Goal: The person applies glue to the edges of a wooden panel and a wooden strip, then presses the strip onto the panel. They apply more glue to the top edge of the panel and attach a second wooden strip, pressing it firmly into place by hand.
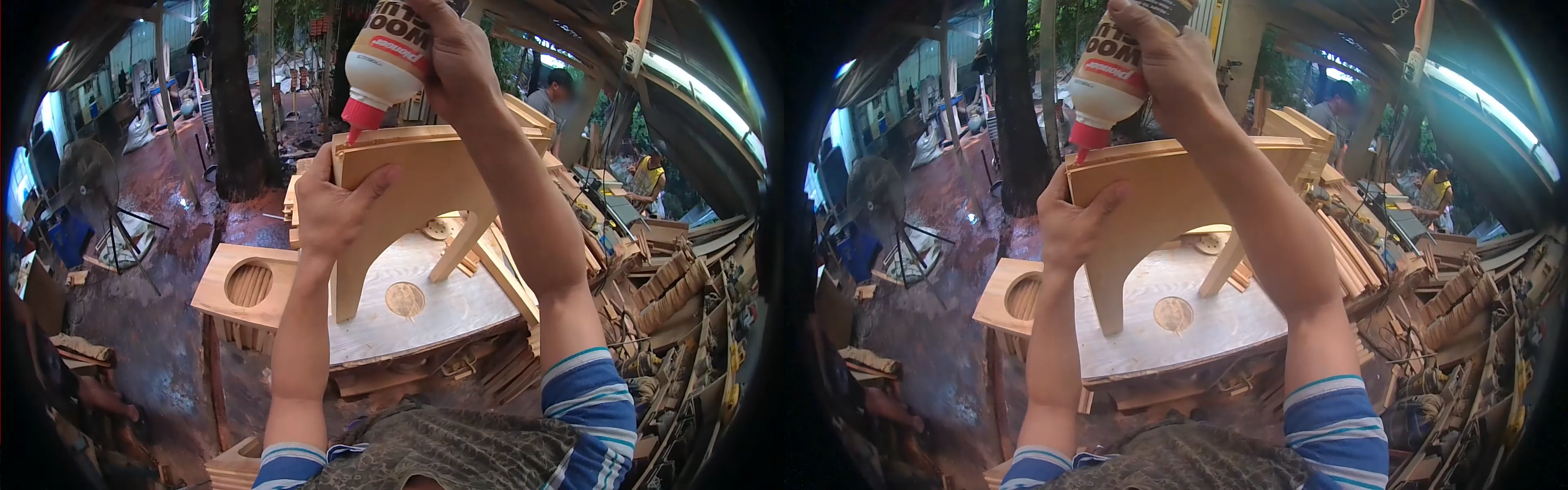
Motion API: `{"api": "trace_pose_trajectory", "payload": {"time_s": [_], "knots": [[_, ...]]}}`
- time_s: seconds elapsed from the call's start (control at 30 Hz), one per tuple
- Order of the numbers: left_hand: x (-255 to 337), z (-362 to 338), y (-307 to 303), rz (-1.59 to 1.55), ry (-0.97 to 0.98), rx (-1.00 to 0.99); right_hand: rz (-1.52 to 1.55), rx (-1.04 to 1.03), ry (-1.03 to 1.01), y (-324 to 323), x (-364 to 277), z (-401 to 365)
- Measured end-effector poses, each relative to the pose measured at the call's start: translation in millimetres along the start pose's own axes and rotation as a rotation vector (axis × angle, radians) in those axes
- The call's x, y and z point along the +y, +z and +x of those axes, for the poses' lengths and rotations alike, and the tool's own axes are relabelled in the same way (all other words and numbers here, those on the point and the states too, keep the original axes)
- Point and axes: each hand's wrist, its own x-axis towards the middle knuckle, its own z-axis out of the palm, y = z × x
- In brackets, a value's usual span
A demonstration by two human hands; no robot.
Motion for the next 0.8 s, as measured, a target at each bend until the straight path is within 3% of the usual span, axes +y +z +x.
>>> {"api": "trace_pose_trajectory", "payload": {"time_s": [0.23, 0.4, 0.8], "knots": [[8.3, -0.1, -2.9, 0.080, -0.026, 0.005, 0.036, -0.034, -0.035, 9.5, -2.3, -9.8], [0.3, 0.0, -2.1, 0.062, 0.056, -0.002, 0.080, 0.017, -0.095, 7.5, 1.1, -16.1], [11.0, -6.8, 0.3, 0.096, -0.005, 0.003, 0.058, -0.028, -0.135, 6.0, -6.3, -29.9]]}}
